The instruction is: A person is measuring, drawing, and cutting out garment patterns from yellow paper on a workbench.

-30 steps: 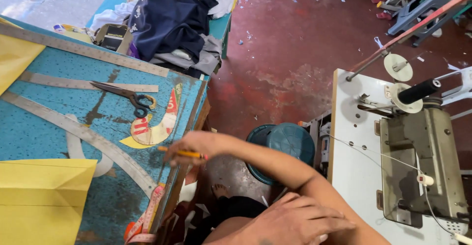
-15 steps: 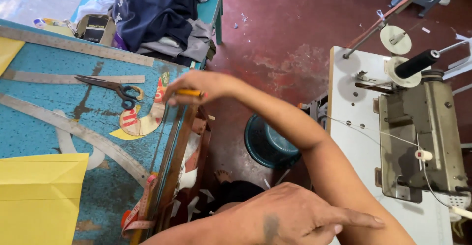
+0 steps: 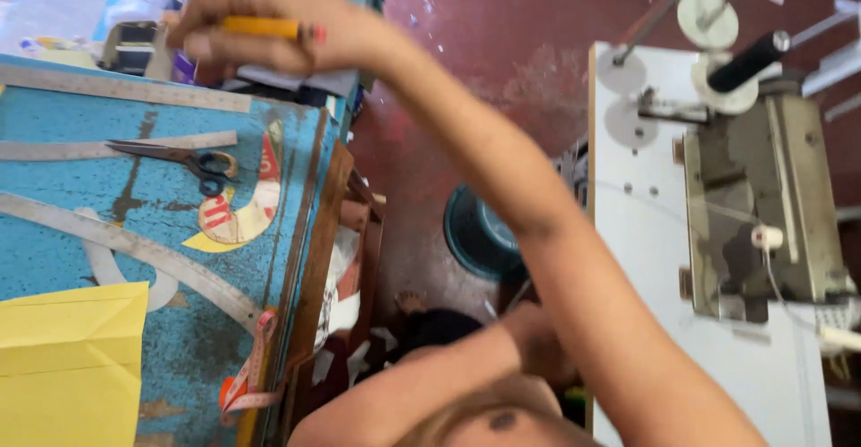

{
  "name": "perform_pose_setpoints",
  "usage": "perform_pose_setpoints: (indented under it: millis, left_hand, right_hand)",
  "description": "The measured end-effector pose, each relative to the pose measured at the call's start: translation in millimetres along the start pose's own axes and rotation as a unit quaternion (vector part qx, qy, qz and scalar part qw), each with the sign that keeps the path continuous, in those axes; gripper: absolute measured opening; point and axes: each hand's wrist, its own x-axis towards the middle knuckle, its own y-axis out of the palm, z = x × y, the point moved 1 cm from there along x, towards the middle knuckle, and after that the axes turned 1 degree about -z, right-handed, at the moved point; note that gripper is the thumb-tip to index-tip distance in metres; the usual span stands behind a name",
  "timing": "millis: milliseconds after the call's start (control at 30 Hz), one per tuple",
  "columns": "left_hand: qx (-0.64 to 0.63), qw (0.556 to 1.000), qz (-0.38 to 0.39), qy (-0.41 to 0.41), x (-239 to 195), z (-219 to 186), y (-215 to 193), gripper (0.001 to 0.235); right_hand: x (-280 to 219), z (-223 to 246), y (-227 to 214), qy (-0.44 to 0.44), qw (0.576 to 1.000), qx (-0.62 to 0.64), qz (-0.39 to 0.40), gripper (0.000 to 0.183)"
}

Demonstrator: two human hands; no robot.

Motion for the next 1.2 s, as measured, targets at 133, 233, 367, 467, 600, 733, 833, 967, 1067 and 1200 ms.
perform_pose_setpoints:
  millis: [133, 233, 367, 467, 600, 733, 833, 967, 1067, 1200]
  left_hand:
    - [0.137, 0.974, 0.058, 0.169, 26.4, 25.8, 30.8, 0.030]
    - [0.061, 0.985, 0.131, -0.097, -14.1, -10.3, -63.6, 0.055]
    - [0.006, 0.988, 0.058, -0.142, -67.1, 25.4, -60.2, 0.067]
    - [-0.010, 0.980, -0.045, -0.194, -105.9, 53.4, -55.0, 0.067]
    - [0.027, 0.942, 0.006, -0.334, -131.3, 46.6, -76.6, 0.069]
    - [0.016, 0.937, -0.049, -0.346, -137.3, 25.4, -108.2, 0.068]
    - [-0.004, 0.944, -0.172, -0.282, -153.3, 33.7, -112.7, 0.067]
    - [-0.134, 0.906, -0.231, -0.329, -174.9, 53.8, -119.7, 0.068]
    - [-0.077, 0.838, -0.259, -0.474, -190.6, 72.7, -110.6, 0.072]
    - [-0.256, 0.749, -0.280, -0.543, -205.2, 85.8, -92.0, 0.064]
  right_hand:
    - [-13.7, 18.9, 43.5, 0.097, 0.989, 0.055, 0.094, 0.028]
    - [-74.5, 4.9, 77.3, 0.132, 0.976, 0.056, 0.164, 0.043]
    - [-185.2, -34.5, 136.9, 0.223, 0.964, 0.079, 0.125, 0.030]
    - [-277.7, -43.4, 189.5, 0.297, 0.952, 0.050, 0.051, 0.031]
    - [-424.3, -31.8, 292.1, 0.666, 0.634, 0.311, -0.240, 0.039]
    - [-593.4, -17.6, 373.8, 0.838, 0.489, 0.182, -0.156, 0.028]
    - [-699.0, 20.5, 403.8, 0.871, 0.483, 0.086, -0.010, 0.026]
    - [-637.6, 83.0, 371.8, 0.897, 0.327, 0.163, -0.249, 0.019]
    - [-644.6, 80.4, 372.9, 0.866, 0.329, 0.207, -0.314, 0.028]
    - [-664.8, 45.3, 375.3, 0.896, 0.425, 0.120, -0.049, 0.029]
